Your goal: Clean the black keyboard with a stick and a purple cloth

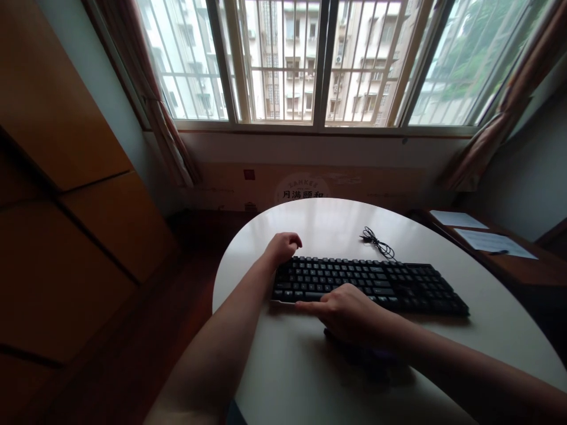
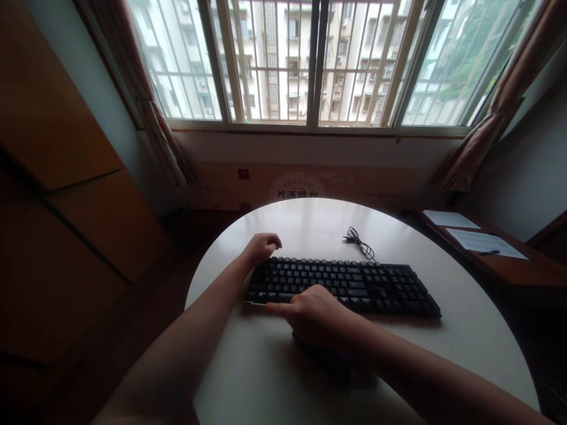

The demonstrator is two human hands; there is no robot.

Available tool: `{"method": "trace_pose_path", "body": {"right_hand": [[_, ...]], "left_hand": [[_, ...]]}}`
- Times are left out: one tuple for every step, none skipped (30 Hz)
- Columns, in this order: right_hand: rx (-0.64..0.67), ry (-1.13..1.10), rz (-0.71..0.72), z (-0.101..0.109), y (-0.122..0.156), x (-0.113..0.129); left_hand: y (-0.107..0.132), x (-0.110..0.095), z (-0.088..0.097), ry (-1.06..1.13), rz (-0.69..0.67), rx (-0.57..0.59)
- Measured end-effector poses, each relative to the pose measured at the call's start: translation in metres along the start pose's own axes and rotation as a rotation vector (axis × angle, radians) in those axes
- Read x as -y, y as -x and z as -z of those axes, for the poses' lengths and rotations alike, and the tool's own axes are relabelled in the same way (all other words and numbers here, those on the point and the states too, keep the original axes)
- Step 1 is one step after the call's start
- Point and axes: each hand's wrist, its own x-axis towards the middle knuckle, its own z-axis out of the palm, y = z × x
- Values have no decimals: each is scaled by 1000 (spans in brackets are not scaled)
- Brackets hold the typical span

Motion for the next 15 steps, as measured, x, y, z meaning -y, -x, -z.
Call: {"method": "trace_pose_path", "body": {"right_hand": [[5,-11,-6,1,2,0],[11,-22,-14,2,3,-1],[17,-33,-23,3,5,-1],[23,-43,-36,4,8,-2],[29,-52,-51,6,10,-3],[34,-60,-64,7,13,-5],[39,-70,-72,7,15,-7],[44,-80,-77,7,18,-9],[47,-90,-79,7,22,-11],[49,-98,-81,7,25,-14],[49,-107,-81,7,29,-17],[45,-115,-84,7,33,-20],[39,-124,-87,7,37,-22],[36,-133,-87,7,41,-25],[36,-141,-87,8,45,-27]], "left_hand": [[0,2,-2,5,7,30],[-1,3,-3,9,16,58],[-1,4,-4,14,26,83],[-1,4,-5,21,35,103],[-1,5,-6,28,44,118],[-1,5,-6,34,51,128],[-1,5,-6,40,58,134],[-1,5,-6,45,62,138],[-1,5,-5,48,64,140],[-1,5,-5,48,67,142],[-1,5,-4,48,71,144],[-1,4,-4,46,73,145],[-1,4,-4,42,76,146],[-1,4,-4,37,78,146],[-1,4,-4,33,80,143]]}}
